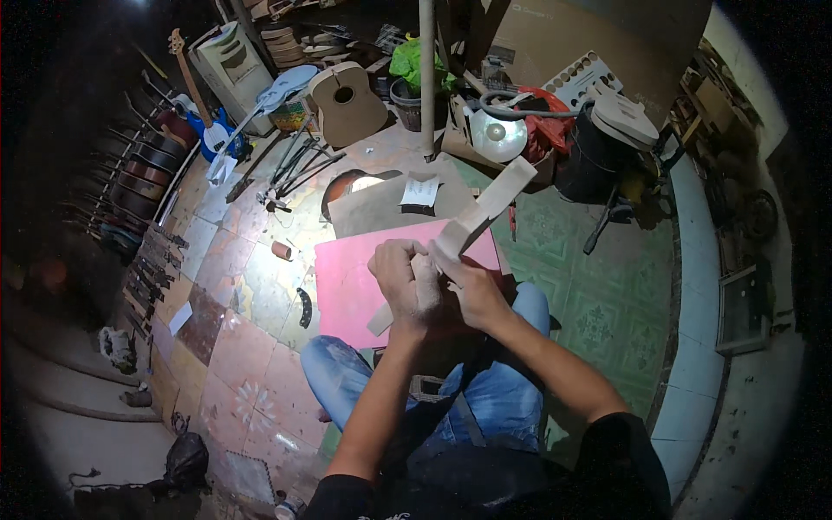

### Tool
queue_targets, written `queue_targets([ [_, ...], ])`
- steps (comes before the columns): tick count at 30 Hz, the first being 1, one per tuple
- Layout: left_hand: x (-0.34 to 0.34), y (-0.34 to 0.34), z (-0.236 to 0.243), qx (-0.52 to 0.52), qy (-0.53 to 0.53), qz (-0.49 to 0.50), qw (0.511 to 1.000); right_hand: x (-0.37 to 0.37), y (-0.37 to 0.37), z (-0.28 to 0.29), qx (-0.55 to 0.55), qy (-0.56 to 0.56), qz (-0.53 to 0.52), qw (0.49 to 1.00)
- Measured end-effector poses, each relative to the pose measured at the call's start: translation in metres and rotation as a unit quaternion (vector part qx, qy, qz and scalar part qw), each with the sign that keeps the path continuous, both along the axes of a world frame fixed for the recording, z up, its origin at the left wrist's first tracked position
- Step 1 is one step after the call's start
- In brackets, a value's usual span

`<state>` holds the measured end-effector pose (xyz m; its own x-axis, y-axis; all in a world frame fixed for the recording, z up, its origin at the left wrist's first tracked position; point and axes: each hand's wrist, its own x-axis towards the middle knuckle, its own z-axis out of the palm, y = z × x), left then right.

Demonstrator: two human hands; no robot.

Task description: The person sands the sides and surface of a wooden guitar body using a sanding block by hand while seated at a workbench.

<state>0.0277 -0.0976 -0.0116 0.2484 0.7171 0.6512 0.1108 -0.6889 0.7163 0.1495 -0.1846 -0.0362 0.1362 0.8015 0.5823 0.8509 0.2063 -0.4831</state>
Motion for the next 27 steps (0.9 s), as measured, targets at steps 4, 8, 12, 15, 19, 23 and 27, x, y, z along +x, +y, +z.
queue_targets([
  [4, -0.003, 0.001, -0.001, -0.01, 0.004, 0.017, 1.0, 0.007, -0.001, 0.039, -0.331, 0.355, 0.068, 0.872],
  [8, 0.002, 0.004, 0.0, -0.006, -0.003, 0.017, 1.0, -0.003, -0.004, 0.013, -0.088, -0.052, -0.055, 0.993],
  [12, 0.001, 0.001, -0.002, -0.004, 0.017, 0.019, 1.0, 0.002, -0.002, 0.051, -0.353, 0.38, 0.085, 0.851],
  [15, 0.004, -0.001, -0.001, -0.013, 0.009, 0.017, 1.0, 0.01, 0.006, 0.031, -0.08, -0.003, -0.018, 0.997],
  [19, 0.0, 0.002, -0.004, 0.011, -0.003, 0.017, 1.0, -0.009, 0.003, 0.017, -0.2, 0.167, 0.057, 0.964],
  [23, -0.006, -0.003, -0.005, -0.009, -0.004, 0.023, 1.0, -0.011, 0.008, 0.058, -0.304, 0.071, -0.047, 0.949],
  [27, -0.003, -0.004, -0.006, 0.009, 0.002, 0.028, 1.0, -0.013, 0.004, 0.005, -0.144, 0.118, 0.045, 0.981],
])
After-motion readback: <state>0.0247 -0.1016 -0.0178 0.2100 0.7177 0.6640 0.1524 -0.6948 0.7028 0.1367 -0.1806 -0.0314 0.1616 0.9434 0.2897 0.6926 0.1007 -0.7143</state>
